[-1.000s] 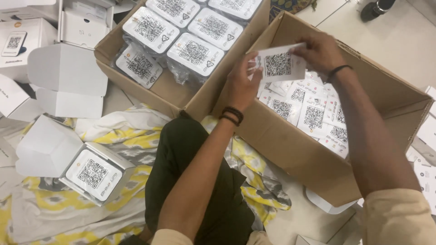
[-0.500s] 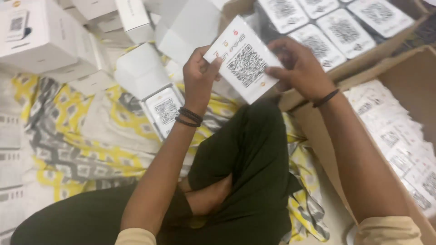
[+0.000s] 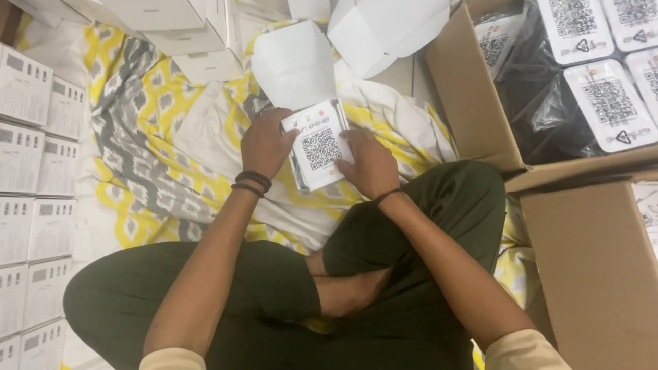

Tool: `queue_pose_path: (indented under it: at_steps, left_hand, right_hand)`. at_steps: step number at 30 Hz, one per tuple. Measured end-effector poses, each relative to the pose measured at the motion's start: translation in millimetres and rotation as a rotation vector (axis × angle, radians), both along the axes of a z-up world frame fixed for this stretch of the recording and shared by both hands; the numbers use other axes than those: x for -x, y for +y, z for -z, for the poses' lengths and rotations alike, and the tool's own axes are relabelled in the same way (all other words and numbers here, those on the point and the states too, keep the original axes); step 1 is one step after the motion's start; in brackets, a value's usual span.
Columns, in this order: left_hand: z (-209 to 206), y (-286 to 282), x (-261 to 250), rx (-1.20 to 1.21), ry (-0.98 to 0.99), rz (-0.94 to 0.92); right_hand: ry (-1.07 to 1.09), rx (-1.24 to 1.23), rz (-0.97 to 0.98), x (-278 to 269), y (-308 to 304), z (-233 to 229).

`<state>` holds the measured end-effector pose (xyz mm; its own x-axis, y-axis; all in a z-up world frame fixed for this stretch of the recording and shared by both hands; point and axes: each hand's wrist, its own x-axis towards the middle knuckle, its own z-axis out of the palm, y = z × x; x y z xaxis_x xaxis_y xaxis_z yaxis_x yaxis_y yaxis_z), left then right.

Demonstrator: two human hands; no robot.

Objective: Placing QR-coded devices into small individual boxes and organizing the boxed items into larger shipping containers.

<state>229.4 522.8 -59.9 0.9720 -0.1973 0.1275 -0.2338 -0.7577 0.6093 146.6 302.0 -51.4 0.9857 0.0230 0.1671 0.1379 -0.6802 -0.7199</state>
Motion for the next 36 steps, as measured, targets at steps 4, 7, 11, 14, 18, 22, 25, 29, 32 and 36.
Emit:
queue_pose_path:
  at_steps: [4,7,11,14,18,22,25,29,32,36]
  left_hand:
    - [3,-1,3,0.027,-0.179,0.009]
    - [-8,-5,11,-0.019,-0.196,0.02]
    - [7,-4,17,-0.204,-0.244,0.299]
    - [-5,-13,31,-0.236,-0.346,0.427]
    - [-2,-12,32,-0.313,-0.257,0.446]
    - [3,-13,33,-0.346,-0.266,0.428]
    - [0,-12,35,-0.363,-0.255,0.399]
    - [-4,-14,37,-0.334,-0.222,0.376]
    - [-9,-14,36,-0.346,-0.192,0.376]
    - [-11,-14,36,-0.393,-0.198,0.39]
  right_hand:
    - [0.096,0.179,0.038,4,12,-23]
    - [0.113,0.22,0.065,9,15,-24]
    - [0.009,0.237,0.081,16,17,-18]
    - [-0.076,0.265,0.067,15,17,-12]
    - [-0.063,0.257,0.04,4,10,-11]
    - [0.047,0.013,0.1,-45,-9,17]
    - [0.111,-0.317,0.153,-107,-20,41]
    - [0.554,-0.744,0.178,-175,-16,40]
    - [0.692,-0.799,0.07,-197,-5,30]
    - [0.719,-0.758,0.136,-208,2,-9]
